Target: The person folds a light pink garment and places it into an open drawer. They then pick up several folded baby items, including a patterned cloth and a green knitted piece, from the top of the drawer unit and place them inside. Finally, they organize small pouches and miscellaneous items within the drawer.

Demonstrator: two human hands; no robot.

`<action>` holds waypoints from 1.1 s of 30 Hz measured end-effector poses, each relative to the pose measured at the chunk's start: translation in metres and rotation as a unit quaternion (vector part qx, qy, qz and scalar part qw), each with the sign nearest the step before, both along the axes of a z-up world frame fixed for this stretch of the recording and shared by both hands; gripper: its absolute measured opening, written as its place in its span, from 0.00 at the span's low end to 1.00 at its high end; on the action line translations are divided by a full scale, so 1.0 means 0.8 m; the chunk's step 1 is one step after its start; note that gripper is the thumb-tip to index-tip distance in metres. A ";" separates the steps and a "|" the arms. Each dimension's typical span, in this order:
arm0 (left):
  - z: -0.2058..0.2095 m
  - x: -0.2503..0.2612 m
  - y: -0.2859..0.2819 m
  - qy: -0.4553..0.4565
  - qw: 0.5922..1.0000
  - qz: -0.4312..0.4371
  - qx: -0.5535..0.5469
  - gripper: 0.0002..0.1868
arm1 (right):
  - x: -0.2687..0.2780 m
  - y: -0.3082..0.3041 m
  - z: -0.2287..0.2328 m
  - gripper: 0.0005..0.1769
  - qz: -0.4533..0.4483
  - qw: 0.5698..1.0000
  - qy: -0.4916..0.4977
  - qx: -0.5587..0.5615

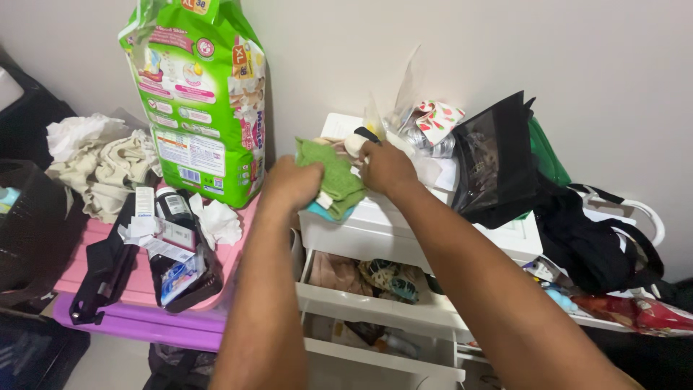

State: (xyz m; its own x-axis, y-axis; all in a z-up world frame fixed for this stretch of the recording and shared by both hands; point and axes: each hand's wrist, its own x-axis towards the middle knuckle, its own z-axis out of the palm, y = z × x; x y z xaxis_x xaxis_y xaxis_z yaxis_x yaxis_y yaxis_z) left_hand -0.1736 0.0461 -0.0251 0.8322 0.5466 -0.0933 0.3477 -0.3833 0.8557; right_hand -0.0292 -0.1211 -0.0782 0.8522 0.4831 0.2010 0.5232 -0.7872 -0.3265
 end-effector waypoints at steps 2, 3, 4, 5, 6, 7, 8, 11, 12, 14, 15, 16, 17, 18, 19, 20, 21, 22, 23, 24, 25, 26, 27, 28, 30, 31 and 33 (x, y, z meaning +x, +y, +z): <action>0.025 -0.015 0.011 0.007 0.999 -0.002 0.037 0.27 | -0.004 -0.001 -0.003 0.13 0.019 1.000 0.003 -0.004; 0.037 -0.023 0.014 0.005 0.999 -0.004 0.037 0.26 | -0.005 -0.003 -0.004 0.14 0.036 0.999 0.001 -0.004; 0.048 -0.030 0.015 0.003 0.999 -0.007 0.037 0.26 | -0.006 -0.006 -0.006 0.15 0.054 0.999 0.000 -0.004; 0.058 -0.037 0.015 -0.014 0.999 -0.003 0.044 0.26 | -0.006 -0.008 -0.006 0.14 0.078 0.997 -0.006 0.018; 0.067 -0.043 0.015 -0.031 0.998 0.002 0.052 0.26 | -0.007 -0.010 -0.004 0.14 0.102 0.994 -0.012 0.041; 0.074 -0.049 0.013 -0.047 0.997 0.006 0.060 0.26 | -0.009 -0.013 -0.001 0.13 0.125 0.990 -0.018 0.063; 0.079 -0.055 0.011 -0.077 0.996 0.000 0.050 0.26 | -0.016 -0.018 0.004 0.12 0.114 0.988 -0.013 0.107; 0.077 -0.071 -0.001 -0.163 0.986 -0.032 0.017 0.27 | -0.061 -0.033 0.025 0.20 0.033 0.941 0.106 0.320; 0.072 -0.076 -0.009 -0.189 0.981 -0.049 0.003 0.27 | -0.088 -0.039 0.030 0.24 -0.022 0.873 0.212 0.438; 0.054 -0.087 -0.026 -0.215 0.972 -0.089 -0.034 0.28 | -0.136 -0.069 0.047 0.34 0.116 0.590 0.503 0.620; 0.043 -0.092 -0.040 -0.215 0.968 -0.114 -0.060 0.28 | -0.158 -0.079 0.052 0.33 0.135 0.573 0.527 0.613; 0.032 -0.095 -0.052 -0.214 0.963 -0.140 -0.086 0.28 | -0.176 -0.089 0.054 0.32 0.154 0.555 0.550 0.605; 0.022 -0.095 -0.064 -0.200 0.962 -0.144 -0.118 0.28 | -0.185 -0.096 0.054 0.33 0.172 0.535 0.573 0.596; 0.012 -0.093 -0.077 -0.186 0.960 -0.148 -0.150 0.28 | -0.186 -0.102 0.054 0.30 0.147 0.572 0.552 0.589; 0.001 -0.096 -0.086 -0.170 0.956 -0.153 -0.183 0.28 | -0.186 -0.108 0.050 0.28 0.118 0.608 0.530 0.580; -0.010 -0.099 -0.091 -0.165 0.960 -0.166 -0.155 0.28 | -0.187 -0.116 0.044 0.26 0.090 0.642 0.507 0.568; -0.020 -0.096 -0.098 -0.162 0.962 -0.181 -0.127 0.28 | -0.183 -0.128 0.039 0.25 0.078 0.657 0.493 0.564; -0.030 -0.094 -0.106 -0.159 0.962 -0.196 -0.100 0.28 | -0.180 -0.140 0.034 0.24 0.067 0.672 0.480 0.560; -0.040 -0.094 -0.112 -0.188 0.943 -0.230 -0.153 0.28 | -0.177 -0.151 0.029 0.24 0.057 0.686 0.466 0.555; -0.050 -0.094 -0.120 -0.215 0.918 -0.262 -0.207 0.28 | -0.175 -0.161 0.024 0.23 0.031 0.710 0.456 0.536; -0.057 -0.092 -0.126 -0.240 0.888 -0.293 -0.259 0.28 | -0.172 -0.171 0.021 0.22 0.006 0.733 0.445 0.515; -0.063 -0.089 -0.131 -0.211 0.896 -0.289 -0.262 0.28 | -0.170 -0.181 0.018 0.22 -0.020 0.754 0.433 0.493; -0.069 -0.084 -0.137 -0.182 0.904 -0.284 -0.264 0.27 | -0.168 -0.190 0.014 0.22 -0.009 0.758 0.431 0.490; -0.075 -0.080 -0.142 -0.152 0.910 -0.280 -0.266 0.26 | -0.165 -0.197 0.011 0.22 0.002 0.762 0.428 0.485; -0.085 -0.067 -0.153 -0.171 0.889 -0.298 -0.303 0.26 | -0.160 -0.210 0.005 0.21 0.005 0.769 0.429 0.474; -0.090 -0.061 -0.158 -0.182 0.878 -0.307 -0.320 0.26 | -0.156 -0.215 0.003 0.21 -0.003 0.772 0.431 0.468; -0.100 -0.055 -0.163 -0.180 0.882 -0.316 -0.300 0.27 | -0.151 -0.223 -0.003 0.20 -0.002 0.767 0.438 0.469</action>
State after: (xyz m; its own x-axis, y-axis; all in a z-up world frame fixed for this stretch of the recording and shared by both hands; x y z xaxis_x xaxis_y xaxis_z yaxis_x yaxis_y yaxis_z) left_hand -0.2173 -0.0844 -0.1049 0.9875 -0.0955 0.1253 -0.1094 0.1571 0.9815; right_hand -0.1501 -0.2997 -0.0808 0.8603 0.4723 -0.1918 -0.2222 0.0088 -0.9750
